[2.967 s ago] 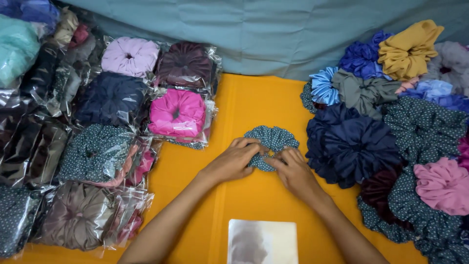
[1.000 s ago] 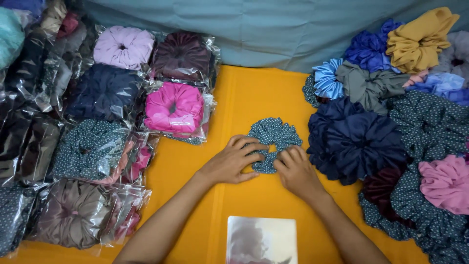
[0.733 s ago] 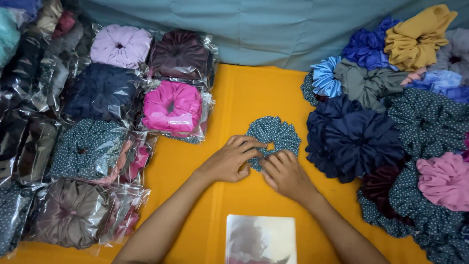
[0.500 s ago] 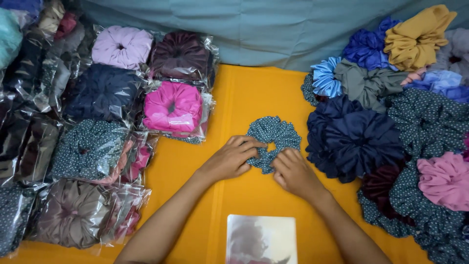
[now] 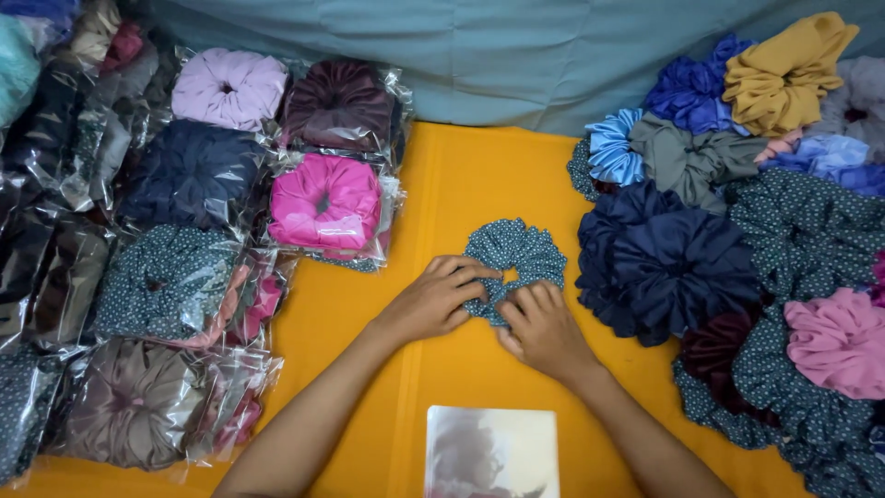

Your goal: Packaging various colored and patterned scrunchies into clear plastic bags.

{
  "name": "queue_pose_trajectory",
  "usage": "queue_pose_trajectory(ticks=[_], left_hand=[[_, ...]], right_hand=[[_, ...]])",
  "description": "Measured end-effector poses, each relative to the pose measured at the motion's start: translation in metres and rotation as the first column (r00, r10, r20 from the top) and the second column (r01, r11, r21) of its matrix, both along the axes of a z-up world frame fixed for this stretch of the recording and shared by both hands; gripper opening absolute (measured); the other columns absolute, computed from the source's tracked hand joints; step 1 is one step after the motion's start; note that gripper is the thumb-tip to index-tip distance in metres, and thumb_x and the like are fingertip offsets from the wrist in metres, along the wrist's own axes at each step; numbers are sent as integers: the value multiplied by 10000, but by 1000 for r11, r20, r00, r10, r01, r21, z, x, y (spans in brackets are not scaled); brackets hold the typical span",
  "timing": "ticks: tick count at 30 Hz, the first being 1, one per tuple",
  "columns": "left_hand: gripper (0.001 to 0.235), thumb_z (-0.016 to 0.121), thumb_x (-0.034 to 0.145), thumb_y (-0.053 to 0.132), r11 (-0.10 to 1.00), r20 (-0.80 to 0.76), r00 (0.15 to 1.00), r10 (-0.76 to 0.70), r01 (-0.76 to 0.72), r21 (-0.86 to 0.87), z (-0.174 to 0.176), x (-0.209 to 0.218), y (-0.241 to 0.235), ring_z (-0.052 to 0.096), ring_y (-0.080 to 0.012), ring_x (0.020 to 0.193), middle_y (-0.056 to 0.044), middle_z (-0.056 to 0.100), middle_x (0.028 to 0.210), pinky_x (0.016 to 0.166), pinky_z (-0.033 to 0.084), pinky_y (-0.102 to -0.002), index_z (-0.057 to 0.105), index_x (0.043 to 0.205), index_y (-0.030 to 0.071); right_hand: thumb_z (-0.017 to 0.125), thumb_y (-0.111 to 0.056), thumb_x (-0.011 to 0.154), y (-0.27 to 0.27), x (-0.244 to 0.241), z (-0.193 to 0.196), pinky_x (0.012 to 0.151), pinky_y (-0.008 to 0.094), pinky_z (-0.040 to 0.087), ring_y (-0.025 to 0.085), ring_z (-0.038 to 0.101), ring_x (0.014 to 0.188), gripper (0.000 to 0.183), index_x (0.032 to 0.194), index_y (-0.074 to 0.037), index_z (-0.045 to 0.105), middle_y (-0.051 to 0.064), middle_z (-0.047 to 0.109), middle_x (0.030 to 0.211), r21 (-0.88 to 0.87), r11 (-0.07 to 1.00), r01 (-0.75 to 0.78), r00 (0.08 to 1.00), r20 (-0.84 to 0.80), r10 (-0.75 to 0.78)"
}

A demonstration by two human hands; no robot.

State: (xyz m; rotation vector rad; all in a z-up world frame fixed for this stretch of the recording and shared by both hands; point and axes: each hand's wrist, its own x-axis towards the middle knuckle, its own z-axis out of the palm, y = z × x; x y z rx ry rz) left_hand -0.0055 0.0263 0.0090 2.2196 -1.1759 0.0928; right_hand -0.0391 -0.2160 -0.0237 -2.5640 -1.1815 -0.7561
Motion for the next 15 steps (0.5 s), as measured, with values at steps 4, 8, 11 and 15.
queue_pose_trajectory(ticks=[4,8,11,15], left_hand=[[147,601,857,66,1000,-18,1000,10,-10,-6,2,0,0,461,-267,1355,-42,595,1379,1089,356,-481,617,979,144],[119,574,869,50,1000,-36,999,8,-8,0,3,-1,0,471,-265,1352,-40,602,1388,1086,357,-482,611,950,129],[97,577,878,55,999,-8,1000,-1,1,-33,-1,0,1,479,-275,1342,-42,603,1384,1077,360,-491,612,930,128],[71,550,933,131,995,73,997,3,4,-95,-1,-2,0,519,-280,1276,-46,635,1291,1059,359,-497,613,903,142]], right_hand=[[590,-151,858,-17,8,-22,846,459,474,308,558,876,59,904,-139,626,48,472,842,-47,999,18,1000,7,-18],[536,-79,871,-20,9,-10,853,431,466,278,546,882,105,853,-151,609,19,461,826,-38,999,-8,999,44,10],[501,-36,888,-19,7,-4,924,458,485,278,573,925,188,823,-169,616,19,480,802,-10,997,-71,996,49,72],[455,-74,910,-19,5,2,962,484,491,265,601,935,192,794,-143,592,24,508,784,32,995,-90,995,35,89]])
